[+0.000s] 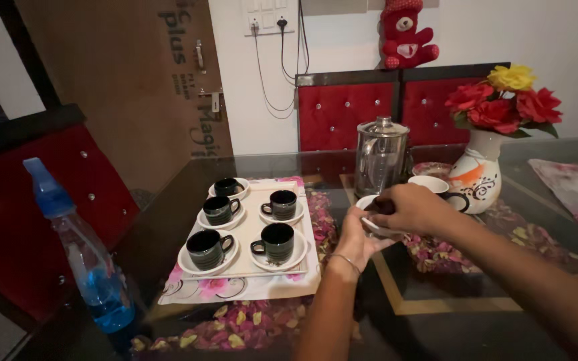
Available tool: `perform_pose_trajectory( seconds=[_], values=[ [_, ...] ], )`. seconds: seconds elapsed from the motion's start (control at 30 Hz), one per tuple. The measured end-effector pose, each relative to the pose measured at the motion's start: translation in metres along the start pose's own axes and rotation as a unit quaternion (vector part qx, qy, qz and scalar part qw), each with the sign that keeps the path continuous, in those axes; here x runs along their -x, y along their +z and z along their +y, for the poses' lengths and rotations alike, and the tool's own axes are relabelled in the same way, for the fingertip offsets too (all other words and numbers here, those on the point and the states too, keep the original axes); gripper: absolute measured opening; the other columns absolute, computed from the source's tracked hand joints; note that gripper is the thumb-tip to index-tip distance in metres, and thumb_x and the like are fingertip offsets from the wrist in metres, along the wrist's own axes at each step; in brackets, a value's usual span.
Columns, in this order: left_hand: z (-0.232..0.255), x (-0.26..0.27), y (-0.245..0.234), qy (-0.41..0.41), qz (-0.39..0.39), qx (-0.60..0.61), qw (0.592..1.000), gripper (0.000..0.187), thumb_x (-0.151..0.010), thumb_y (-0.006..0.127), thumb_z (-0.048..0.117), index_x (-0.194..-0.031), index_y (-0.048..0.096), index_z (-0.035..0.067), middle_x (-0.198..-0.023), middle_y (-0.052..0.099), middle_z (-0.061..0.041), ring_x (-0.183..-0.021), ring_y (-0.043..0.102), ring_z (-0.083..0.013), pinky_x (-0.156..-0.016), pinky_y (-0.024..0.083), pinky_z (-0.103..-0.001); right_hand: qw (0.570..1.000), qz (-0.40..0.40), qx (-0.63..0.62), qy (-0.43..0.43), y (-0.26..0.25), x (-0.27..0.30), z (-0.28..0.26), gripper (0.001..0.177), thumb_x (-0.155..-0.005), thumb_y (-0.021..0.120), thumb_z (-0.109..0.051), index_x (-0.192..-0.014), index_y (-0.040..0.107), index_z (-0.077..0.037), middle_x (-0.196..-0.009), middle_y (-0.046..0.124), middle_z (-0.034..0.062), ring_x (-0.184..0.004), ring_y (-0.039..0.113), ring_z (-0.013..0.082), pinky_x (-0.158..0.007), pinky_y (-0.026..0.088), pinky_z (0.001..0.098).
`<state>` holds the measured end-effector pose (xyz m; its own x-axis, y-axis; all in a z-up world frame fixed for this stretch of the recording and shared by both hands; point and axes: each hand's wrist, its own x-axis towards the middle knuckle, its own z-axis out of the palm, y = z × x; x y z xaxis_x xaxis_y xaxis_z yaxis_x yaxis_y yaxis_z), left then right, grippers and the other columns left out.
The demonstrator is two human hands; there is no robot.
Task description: The person wipes a glass table with a cloth, then places a tray on the table. They arrange multiple cups and saucers on the tray, handling each item individually.
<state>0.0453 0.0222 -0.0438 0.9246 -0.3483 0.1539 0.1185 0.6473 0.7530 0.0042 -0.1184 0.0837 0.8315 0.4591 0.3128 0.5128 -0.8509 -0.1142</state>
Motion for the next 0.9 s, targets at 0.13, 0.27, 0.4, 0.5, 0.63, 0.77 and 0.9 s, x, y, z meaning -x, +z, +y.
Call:
perform_pose_trajectory(
  seconds=[0.13,0.27,0.4,0.5,0.63,0.77,0.9],
  values=[
    [-0.003,-0.005,-0.008,-0.001,0.024,0.032,0.999,0.057,-0.100,0.035,0.039,-0.141,0.047,0.001,-0.131,0.061,-0.022,-0.120,0.064,-0.0411,-0.099,0.058,-0.054,0.999,-0.022,-0.034,0.009,0.002,-0.003,0.007,0.031,-0.084,0.073,-0.038,-0.097,0.083,-0.012,-0.078,0.078,0.0146,-0.069,0.076,0.0304,-0.070,0.058,0.0413],
    [-0.005,-0.005,-0.004,0.000,0.026,0.036,0.999,0.058,-0.100,0.034,0.038,-0.142,0.043,0.000,-0.136,0.056,-0.026,-0.121,0.063,-0.0430,-0.097,0.059,-0.055,0.996,0.039,-0.083,0.007,0.005,-0.004,0.012,0.028,-0.080,0.080,-0.033,-0.095,0.083,-0.010,-0.080,0.079,0.0119,-0.070,0.077,0.0266,-0.068,0.058,0.0397],
    [0.002,0.005,0.000,0.005,0.033,0.006,0.999,0.053,-0.098,0.034,0.036,-0.143,0.041,0.007,-0.137,0.053,-0.025,-0.121,0.062,-0.0439,-0.097,0.059,-0.054,0.991,0.045,-0.122,0.017,0.008,-0.005,0.013,0.027,-0.079,0.080,-0.033,-0.093,0.084,-0.010,-0.080,0.081,0.0110,-0.068,0.078,0.0234,-0.068,0.059,0.0375],
    [0.006,0.010,0.002,0.011,0.024,0.036,0.999,0.056,-0.101,0.037,0.036,-0.144,0.044,0.000,-0.140,0.053,-0.025,-0.123,0.063,-0.0438,-0.098,0.061,-0.053,0.986,0.087,-0.143,-0.001,0.006,0.000,0.016,0.031,-0.081,0.080,-0.035,-0.093,0.083,-0.007,-0.082,0.080,0.0121,-0.072,0.078,0.0223,-0.068,0.058,0.0364],
    [0.008,0.010,0.001,0.016,0.044,0.080,0.996,0.057,-0.097,0.040,0.034,-0.142,0.044,-0.001,-0.140,0.053,-0.024,-0.123,0.062,-0.0465,-0.097,0.061,-0.055,0.970,0.156,-0.184,-0.030,-0.001,0.013,0.024,0.033,-0.086,0.073,-0.035,-0.099,0.080,-0.006,-0.085,0.078,0.0090,-0.073,0.078,0.0201,-0.066,0.060,0.0358],
    [0.007,0.004,-0.004,0.032,0.050,0.081,0.995,0.060,-0.097,0.042,0.037,-0.144,0.044,-0.001,-0.143,0.051,-0.027,-0.123,0.063,-0.0468,-0.096,0.061,-0.052,0.975,0.157,-0.149,-0.059,-0.005,0.024,0.039,0.033,-0.083,0.075,-0.035,-0.104,0.083,-0.010,-0.084,0.071,0.0106,-0.074,0.072,0.0223,-0.067,0.058,0.0378],
    [0.007,0.000,-0.010,0.072,0.037,0.087,0.993,0.065,-0.099,0.041,0.040,-0.147,0.043,-0.005,-0.146,0.053,-0.031,-0.124,0.065,-0.0442,-0.095,0.064,-0.051,0.976,0.118,-0.147,-0.109,0.008,0.028,0.052,0.050,-0.073,0.087,-0.038,-0.116,0.081,-0.014,-0.108,0.066,0.0104,-0.088,0.071,0.0224,-0.076,0.059,0.0382]
  ],
)
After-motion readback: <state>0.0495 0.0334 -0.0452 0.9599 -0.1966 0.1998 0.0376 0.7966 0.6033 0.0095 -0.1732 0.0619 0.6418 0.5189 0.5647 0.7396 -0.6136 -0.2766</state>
